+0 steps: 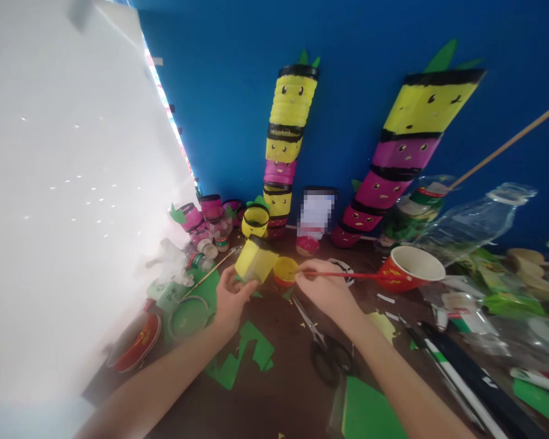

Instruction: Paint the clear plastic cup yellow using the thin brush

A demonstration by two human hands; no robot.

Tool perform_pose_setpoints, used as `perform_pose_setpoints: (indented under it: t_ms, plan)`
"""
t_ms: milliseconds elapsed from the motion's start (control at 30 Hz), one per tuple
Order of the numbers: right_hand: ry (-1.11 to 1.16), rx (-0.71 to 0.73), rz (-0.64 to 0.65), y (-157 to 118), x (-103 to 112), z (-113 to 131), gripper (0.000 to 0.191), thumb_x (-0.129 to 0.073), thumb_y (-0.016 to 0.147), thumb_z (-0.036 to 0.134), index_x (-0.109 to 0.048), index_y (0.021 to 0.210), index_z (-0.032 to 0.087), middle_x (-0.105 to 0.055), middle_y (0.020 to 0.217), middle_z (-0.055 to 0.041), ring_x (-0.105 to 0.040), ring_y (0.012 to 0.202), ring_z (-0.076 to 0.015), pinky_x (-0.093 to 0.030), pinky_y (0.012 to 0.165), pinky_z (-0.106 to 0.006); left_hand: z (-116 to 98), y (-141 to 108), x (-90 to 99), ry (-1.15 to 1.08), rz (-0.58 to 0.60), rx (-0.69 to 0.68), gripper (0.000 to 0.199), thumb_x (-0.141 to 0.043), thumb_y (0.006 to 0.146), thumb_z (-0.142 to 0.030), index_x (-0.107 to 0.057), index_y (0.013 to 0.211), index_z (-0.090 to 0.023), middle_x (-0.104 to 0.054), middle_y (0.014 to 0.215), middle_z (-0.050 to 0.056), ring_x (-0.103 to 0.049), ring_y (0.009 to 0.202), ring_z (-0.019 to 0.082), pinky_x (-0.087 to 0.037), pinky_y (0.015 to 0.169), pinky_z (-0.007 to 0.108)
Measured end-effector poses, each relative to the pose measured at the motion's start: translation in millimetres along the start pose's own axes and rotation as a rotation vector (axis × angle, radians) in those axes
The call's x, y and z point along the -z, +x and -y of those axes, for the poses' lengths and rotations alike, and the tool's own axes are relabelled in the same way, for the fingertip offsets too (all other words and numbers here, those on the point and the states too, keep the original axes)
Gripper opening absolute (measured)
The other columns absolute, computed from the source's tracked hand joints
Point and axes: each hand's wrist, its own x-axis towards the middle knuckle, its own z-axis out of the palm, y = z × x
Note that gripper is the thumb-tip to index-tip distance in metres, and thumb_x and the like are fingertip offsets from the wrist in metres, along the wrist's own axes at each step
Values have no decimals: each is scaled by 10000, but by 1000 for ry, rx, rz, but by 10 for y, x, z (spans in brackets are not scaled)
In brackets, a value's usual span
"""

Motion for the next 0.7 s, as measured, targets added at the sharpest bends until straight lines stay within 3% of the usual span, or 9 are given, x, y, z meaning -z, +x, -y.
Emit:
perform_pose_setpoints:
  t_ms: [167, 267, 333, 433, 533, 700]
  plan:
    - [31, -12, -35, -61, 61, -12, 118, -554, 660, 243, -658, 610, 218, -680, 630, -13, -633, 619, -195, -497, 594, -324, -25, -6, -9, 2, 9, -5, 555, -777, 560, -348, -513, 1016, -172, -608, 865, 11, -409, 438, 10, -342, 413, 172]
    - [77, -18, -144, -224, 136, 67, 148, -515, 738, 262, -654, 714, 218, -693, 729, -22, -648, 687, -187, -512, 619, -317, -41, -13, -14, 21, 10, 8, 533, -772, 563, -348, -518, 998, -171, -596, 781, -11, -407, 433, 20, -339, 411, 174]
    - [157, 73, -309, -367, 170, 195, 149, -514, 780, 245, -652, 836, 239, -696, 801, -19, -655, 712, -170, -521, 622, -293, -42, -15, -14, 34, 8, 15, 519, -768, 567, -341, -522, 993, -175, -594, 756, -20, -411, 433, 24, -338, 411, 174]
    - [96, 352, -456, -538, 151, 434, 210, -535, 762, 158, -636, 917, 259, -685, 825, -28, -650, 751, -176, -525, 701, -314, -28, -15, -13, 47, 10, 12, 504, -758, 581, -324, -520, 1002, -181, -596, 756, -23, -413, 436, 21, -337, 414, 171]
    - [30, 435, -436, -595, 57, 591, 253, -553, 755, 120, -609, 960, 257, -681, 848, -38, -646, 755, -176, -531, 713, -316, -15, -19, -13, 55, 11, 1, 495, -755, 588, -316, -516, 1002, -186, -599, 806, -13, -424, 454, 18, -356, 429, 169]
    - [7, 371, -459, -596, -100, 597, 236, -542, 776, 135, -580, 975, 257, -673, 846, -34, -643, 752, -169, -534, 727, -315, -32, -34, -24, 67, 9, -22, 512, -758, 590, -308, -498, 1017, -197, -583, 852, -11, -432, 482, 16, -374, 452, 166]
